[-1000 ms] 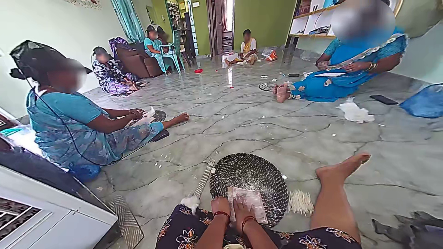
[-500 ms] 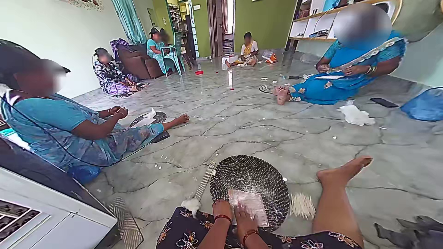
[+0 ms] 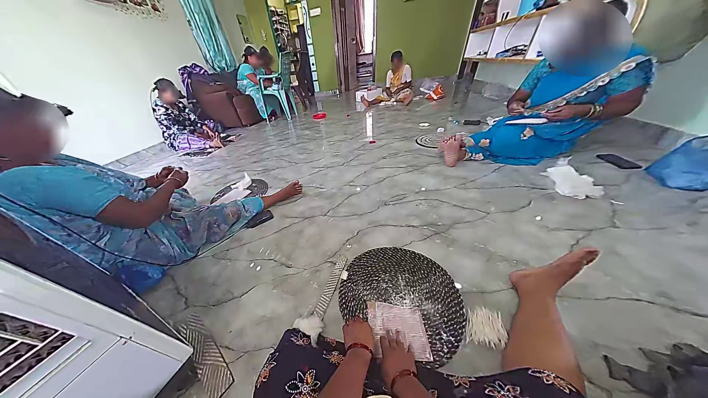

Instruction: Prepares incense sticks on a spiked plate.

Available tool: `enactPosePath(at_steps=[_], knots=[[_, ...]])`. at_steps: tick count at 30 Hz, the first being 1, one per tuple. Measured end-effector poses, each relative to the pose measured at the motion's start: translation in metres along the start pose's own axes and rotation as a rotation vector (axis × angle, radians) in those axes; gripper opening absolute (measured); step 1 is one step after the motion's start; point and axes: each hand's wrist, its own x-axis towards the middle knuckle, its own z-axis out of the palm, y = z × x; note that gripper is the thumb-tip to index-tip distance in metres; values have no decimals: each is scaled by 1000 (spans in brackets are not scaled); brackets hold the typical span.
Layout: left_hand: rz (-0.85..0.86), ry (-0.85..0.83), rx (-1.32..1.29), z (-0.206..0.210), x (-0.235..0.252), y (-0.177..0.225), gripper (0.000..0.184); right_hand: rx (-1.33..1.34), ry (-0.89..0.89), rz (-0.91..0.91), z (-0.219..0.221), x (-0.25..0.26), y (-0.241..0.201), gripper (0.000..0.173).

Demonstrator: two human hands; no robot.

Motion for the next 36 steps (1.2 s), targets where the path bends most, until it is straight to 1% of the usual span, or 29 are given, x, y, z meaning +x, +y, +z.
enactPosePath(at_steps=[2, 3, 4, 8, 12, 14, 15, 16, 19, 20, 23, 25, 30, 32, 34, 35, 36], knots=[[1, 7, -36, -3, -2, -1, 36, -8, -28, -30, -15, 1, 1, 92], [-4, 9, -59, -6, -5, 0, 36, -19, -44, -46, -20, 3, 2, 99], [-12, 15, -80, -8, -4, -1, 35, -26, -51, -60, -21, 7, 3, 99], [-26, 27, -54, -2, 8, -1, 34, -63, -27, -67, -4, 23, 10, 84], [-11, 16, -26, 1, 3, 2, 38, -48, 5, -34, 8, 11, 8, 70], [-4, 10, -7, 4, 1, 1, 36, -30, 4, -16, 12, 5, 2, 66], [-3, 14, -7, 5, 0, 0, 35, -12, 2, -5, 12, 2, -1, 67], [-1, 17, -8, 4, 0, 0, 35, 8, 5, 5, 9, 0, -3, 72], [-6, 24, -47, -1, 1, 0, 35, -3, 1, -31, -10, 3, -2, 99], [-14, 22, -67, -4, 1, 0, 35, -23, -22, -47, -16, 8, 1, 102], [-12, 25, -38, -4, 5, -1, 33, -69, -58, -65, -17, 23, 9, 88], [-2, 22, -19, -1, 8, 1, 33, -73, -54, -57, -10, 25, 11, 81], [-3, 21, -19, 1, 2, 2, 35, -48, -26, -9, 9, 4, 0, 66], [2, 25, -9, 0, 1, 0, 35, 1, -17, -2, 6, -2, -3, 69], [8, 23, -58, -5, -5, 0, 37, 37, 15, -26, -4, -3, -3, 86], [5, 26, -77, -4, -6, -1, 37, 22, 3, -39, -10, 0, -1, 95], [3, 31, -88, -5, -5, -2, 36, -13, -19, -46, -16, 5, 1, 98]])
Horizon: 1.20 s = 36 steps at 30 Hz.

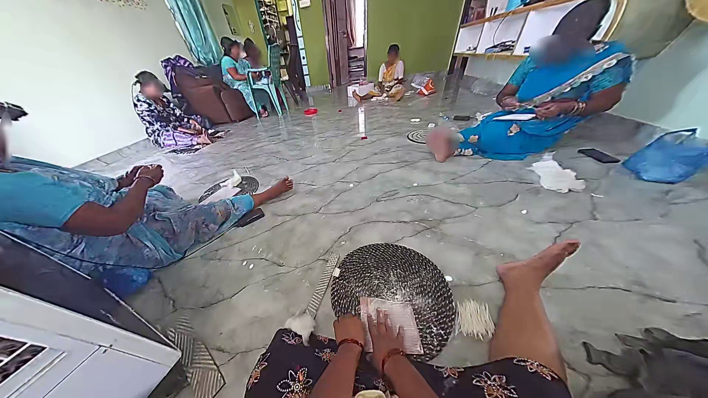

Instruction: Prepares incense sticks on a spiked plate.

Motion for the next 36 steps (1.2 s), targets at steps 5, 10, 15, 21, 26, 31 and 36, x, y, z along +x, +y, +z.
enactPosePath(at_steps=[5, 10, 15, 21, 26, 31, 36], knots=[[-19, -21, 43, -3, 4, 4, 36, -53, -25, 7, 7, 16, 10, 80], [10, -34, 84, 5, 1, 3, 37, -44, 11, 44, 27, -2, 3, 67], [7, -35, 74, 1, -3, 1, 35, 15, 23, 39, 9, -7, 7, 81], [-28, -6, 40, 3, 11, 1, 36, -86, -47, -65, 2, 17, 17, 92], [-19, -31, 47, 5, 5, 3, 37, -63, 6, 7, 26, 3, 10, 70], [4, -34, 67, 1, -1, 1, 36, 6, 32, 20, 13, -5, 0, 79], [3, 3, 81, 6, 13, -3, 35, -68, -50, -41, -1, 19, 8, 89]])
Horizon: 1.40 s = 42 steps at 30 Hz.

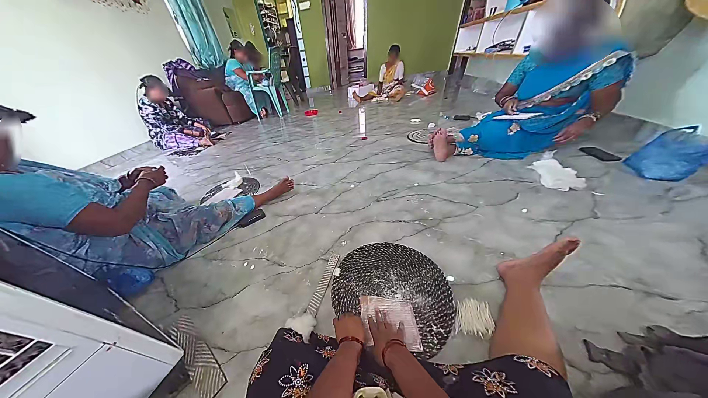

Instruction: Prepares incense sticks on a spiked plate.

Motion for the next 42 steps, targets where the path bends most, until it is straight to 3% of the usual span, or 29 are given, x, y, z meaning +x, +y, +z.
enactPosePath(at_steps=[8, 10, 14, 18, 23, 26, 30, 35, 42], knots=[[25, -3, 46, 4, -15, 3, 37, 62, 47, 42, 28, -22, -3, 65], [27, -1, 49, 4, -17, 3, 36, 99, 41, 51, 21, -28, -3, 72], [27, 8, 27, -1, -14, 3, 35, 43, 5, 2, -1, -17, 1, 102], [12, 17, 52, 1, -1, 0, 36, 12, 5, 6, 2, 2, 6, 91], [15, 3, 39, -1, -17, 6, 37, 68, 80, 49, 26, -12, 2, 71], [9, 0, 45, 1, -19, 6, 37, 100, 63, 75, 24, -22, -5, 74], [13, -5, 31, -3, -15, 5, 34, 49, -19, 5, 2, -16, -3, 95], [3, 7, 33, 0, -4, 4, 34, 17, 8, -8, 9, -3, -1, 82], [14, 12, 83, 4, -19, 5, 38, 54, 40, 26, 32, -27, -11, 64]])
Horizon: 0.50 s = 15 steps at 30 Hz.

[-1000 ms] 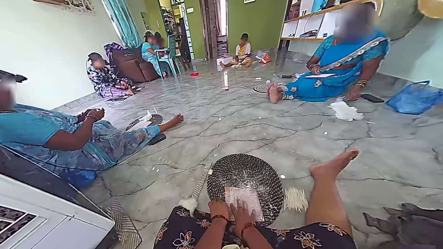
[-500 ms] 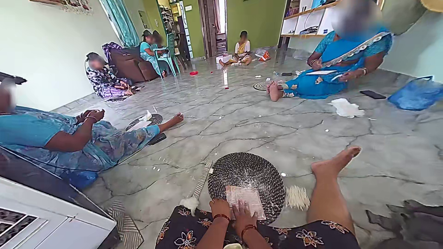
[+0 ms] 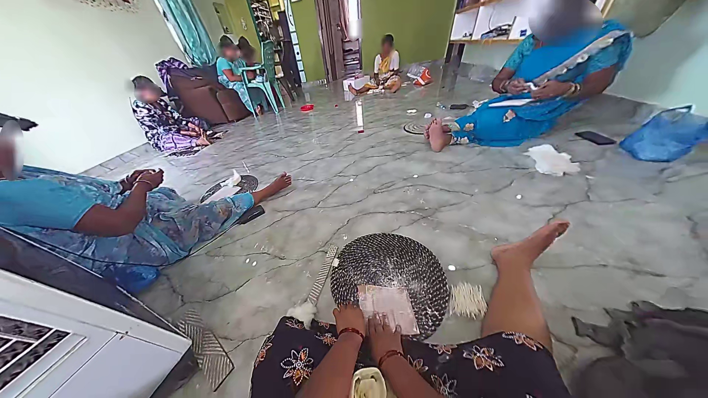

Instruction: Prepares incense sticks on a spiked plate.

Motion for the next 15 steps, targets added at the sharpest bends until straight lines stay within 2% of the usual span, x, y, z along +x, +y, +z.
enactPosePath(at_steps=[3, 5, 7, 9, 12, 15], knots=[[5, -9, 30, 8, -14, 2, 35, 36, -73, -58, -2, -18, 10, 62], [-7, -9, 49, 7, -23, 5, 34, 41, -149, -127, -17, -28, 25, 58], [-17, 8, 52, 2, -33, 3, 34, 118, -182, -192, -41, -42, 43, 64], [-23, 18, -5, -6, -47, 2, 35, 271, -86, -165, -60, -66, 65, 63], [25, 20, -242, -28, -71, 9, 39, 408, 135, 6, -80, -99, 95, 40], [92, 42, -514, -34, -92, 21, 40, 577, 214, 85, -78, -110, 118, 39]])
